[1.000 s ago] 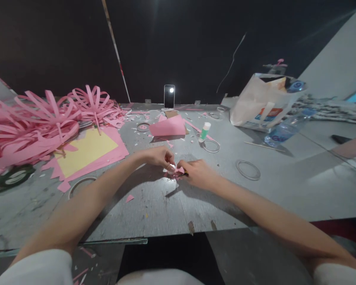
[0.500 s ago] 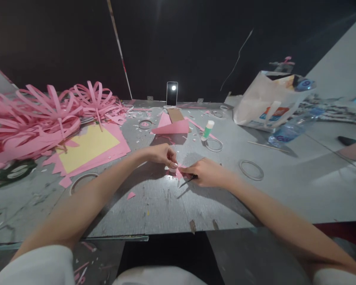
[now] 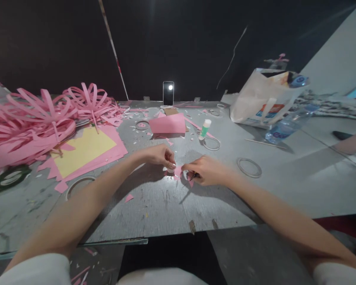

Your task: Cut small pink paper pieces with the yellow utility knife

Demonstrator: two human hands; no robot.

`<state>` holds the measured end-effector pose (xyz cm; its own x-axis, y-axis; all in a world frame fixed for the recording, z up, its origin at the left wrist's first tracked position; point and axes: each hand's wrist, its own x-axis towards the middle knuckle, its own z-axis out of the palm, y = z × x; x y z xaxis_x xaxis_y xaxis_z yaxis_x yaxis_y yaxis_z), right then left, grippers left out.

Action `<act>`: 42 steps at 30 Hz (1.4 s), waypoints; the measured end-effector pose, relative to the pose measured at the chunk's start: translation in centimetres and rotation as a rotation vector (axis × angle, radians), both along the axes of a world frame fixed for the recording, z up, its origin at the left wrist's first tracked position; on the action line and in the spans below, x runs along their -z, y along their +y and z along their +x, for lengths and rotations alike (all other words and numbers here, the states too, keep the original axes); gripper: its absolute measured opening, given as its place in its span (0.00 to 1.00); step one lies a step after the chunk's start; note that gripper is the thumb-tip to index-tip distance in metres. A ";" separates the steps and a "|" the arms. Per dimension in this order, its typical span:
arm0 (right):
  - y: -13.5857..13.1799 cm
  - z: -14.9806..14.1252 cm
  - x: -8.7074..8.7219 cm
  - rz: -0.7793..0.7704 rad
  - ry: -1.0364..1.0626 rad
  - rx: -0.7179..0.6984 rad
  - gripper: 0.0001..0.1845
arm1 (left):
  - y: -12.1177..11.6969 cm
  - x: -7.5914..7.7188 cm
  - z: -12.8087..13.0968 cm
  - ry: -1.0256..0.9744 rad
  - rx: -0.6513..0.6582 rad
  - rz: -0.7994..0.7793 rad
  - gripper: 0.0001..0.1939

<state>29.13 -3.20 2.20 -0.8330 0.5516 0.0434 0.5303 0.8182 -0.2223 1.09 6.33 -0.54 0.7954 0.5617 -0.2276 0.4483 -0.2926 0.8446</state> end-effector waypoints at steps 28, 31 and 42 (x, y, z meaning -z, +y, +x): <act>-3.9 -3.2 -1.2 0.066 -0.222 -0.021 0.18 | -1.3 -2.7 0.1 0.008 0.151 0.047 0.16; -3.9 -3.0 -2.6 0.050 -0.227 0.113 0.16 | -0.9 -2.2 0.1 0.010 0.145 0.053 0.16; -7.1 -4.1 -2.9 0.205 -0.493 0.216 0.17 | -0.4 -1.6 0.2 0.005 0.136 0.038 0.17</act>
